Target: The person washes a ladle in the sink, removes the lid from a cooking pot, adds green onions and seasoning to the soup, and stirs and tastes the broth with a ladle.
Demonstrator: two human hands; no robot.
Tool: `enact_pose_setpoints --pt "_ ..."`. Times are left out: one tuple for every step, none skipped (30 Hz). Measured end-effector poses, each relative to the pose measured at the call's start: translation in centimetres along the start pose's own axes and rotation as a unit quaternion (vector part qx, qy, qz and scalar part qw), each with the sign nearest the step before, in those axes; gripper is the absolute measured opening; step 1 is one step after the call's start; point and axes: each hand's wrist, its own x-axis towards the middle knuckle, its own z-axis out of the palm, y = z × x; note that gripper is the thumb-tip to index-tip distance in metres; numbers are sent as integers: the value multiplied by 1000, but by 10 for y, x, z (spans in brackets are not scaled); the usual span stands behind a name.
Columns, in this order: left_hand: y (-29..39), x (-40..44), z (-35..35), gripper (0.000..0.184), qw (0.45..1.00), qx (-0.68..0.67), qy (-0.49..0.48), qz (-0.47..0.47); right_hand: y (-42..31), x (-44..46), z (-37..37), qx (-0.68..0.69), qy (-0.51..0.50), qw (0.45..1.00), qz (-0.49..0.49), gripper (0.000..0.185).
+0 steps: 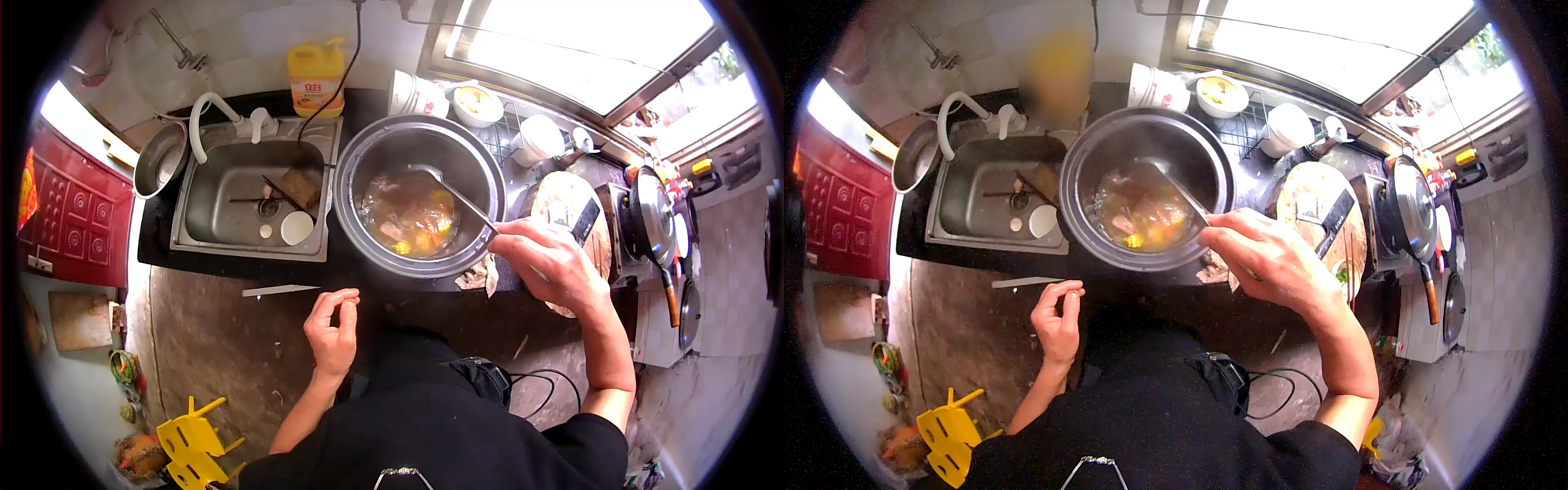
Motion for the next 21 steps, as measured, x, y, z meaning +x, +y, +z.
enact_pose_setpoints --pt "0 1 1 11 1000 -4 -11 5 -4 -4 -2 -1 7 1000 3 24" --pt "4 1 0 11 999 -6 -34 0 -8 -7 -4 -3 14 1000 5 24" --pt "4 2 -1 11 999 -5 -45 3 -11 -11 -6 -6 20 1000 8 24" --pt "5 3 -1 11 998 -4 -57 5 -13 -14 -3 -10 40 999 7 26" --pt "5 5 -2 11 998 -3 -69 8 -14 -16 2 -21 48 999 14 26" --pt "4 7 -3 11 997 -3 -79 16 -15 -18 9 -31 55 998 21 26" --pt "4 8 -3 11 996 -2 -84 24 -16 -18 15 -41 61 997 27 27" --pt "5 9 -5 11 996 0 -88 32 -20 -17 19 -40 44 998 33 27" --pt "5 11 -7 12 995 3 -91 40 -24 -16 23 -32 20 998 43 27" --pt "6 12 -9 12 995 4 -93 39 -29 -17 23 -20 22 999 38 28" --pt "6 12 -12 12 995 4 -94 37 -34 -18 21 -7 22 999 33 28" --pt "6 11 -14 12 995 5 -95 33 -42 -21 17 0 54 997 47 28" --pt "4 9 -16 11 995 5 -98 30 -46 -24 14 0 76 996 47 27" --pt "1 8 -17 11 994 5 -102 26 -48 -29 11 0 99 994 49 27" --pt "-1 6 -18 11 994 5 -109 24 -51 -33 10 -2 123 991 53 26" --pt "-3 4 -19 12 992 12 -125 22 -54 -37 11 -7 143 988 53 26" --pt "-4 2 -20 11 990 8 -140 16 -59 -43 10 -5 160 985 65 27" --pt "-3 0 -21 11 988 3 -154 11 -62 -51 11 16 198 975 95 26" --pt "-2 0 -20 11 987 1 -163 5 -63 -58 13 40 236 963 120 26" --pt "1 0 -20 13 985 0 -172 -2 -63 -60 10 37 269 954 129 25" --pt "3 -1 -21 14 985 -1 -174 1 -60 -65 12 70 295 941 153 21"
